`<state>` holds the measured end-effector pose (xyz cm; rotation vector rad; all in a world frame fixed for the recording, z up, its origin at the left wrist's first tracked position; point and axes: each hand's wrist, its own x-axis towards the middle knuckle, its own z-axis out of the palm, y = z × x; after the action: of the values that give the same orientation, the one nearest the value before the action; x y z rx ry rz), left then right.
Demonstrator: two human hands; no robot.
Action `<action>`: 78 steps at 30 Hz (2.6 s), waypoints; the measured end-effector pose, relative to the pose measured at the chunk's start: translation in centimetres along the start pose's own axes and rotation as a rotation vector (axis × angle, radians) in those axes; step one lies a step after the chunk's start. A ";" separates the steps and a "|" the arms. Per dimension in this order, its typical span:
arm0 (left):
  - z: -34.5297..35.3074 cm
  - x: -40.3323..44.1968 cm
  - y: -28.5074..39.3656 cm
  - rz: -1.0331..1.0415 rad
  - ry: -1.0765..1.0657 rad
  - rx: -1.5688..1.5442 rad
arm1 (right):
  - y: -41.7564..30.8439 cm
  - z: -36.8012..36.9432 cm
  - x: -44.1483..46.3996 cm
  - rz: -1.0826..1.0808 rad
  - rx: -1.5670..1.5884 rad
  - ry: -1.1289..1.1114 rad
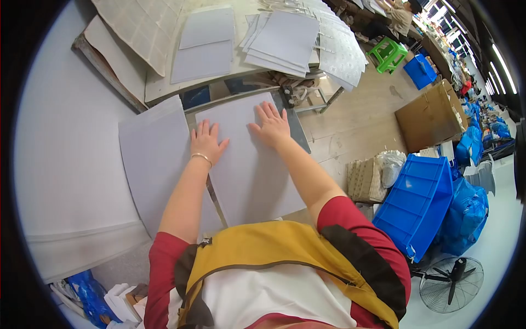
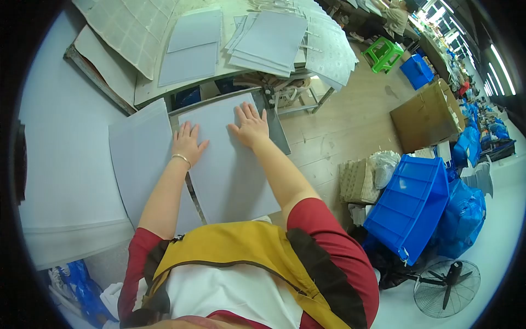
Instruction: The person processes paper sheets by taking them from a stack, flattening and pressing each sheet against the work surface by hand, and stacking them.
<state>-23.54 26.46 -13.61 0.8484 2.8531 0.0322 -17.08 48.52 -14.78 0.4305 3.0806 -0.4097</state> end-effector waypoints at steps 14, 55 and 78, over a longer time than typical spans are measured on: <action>-1.3 2.0 2.3 -0.121 -0.009 -0.005 | -0.8 -0.7 0.8 0.029 -0.035 -0.027; 0.3 0.0 -2.6 0.060 -0.036 -0.008 | -0.9 -0.7 0.9 0.060 -0.047 -0.006; 2.0 -0.1 -3.6 0.142 0.239 -0.214 | -0.9 -0.8 0.6 0.055 -0.081 -0.014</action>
<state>-25.06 23.32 -15.85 1.0604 2.9250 0.4779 -17.91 48.05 -13.79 0.5057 3.0508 -0.2852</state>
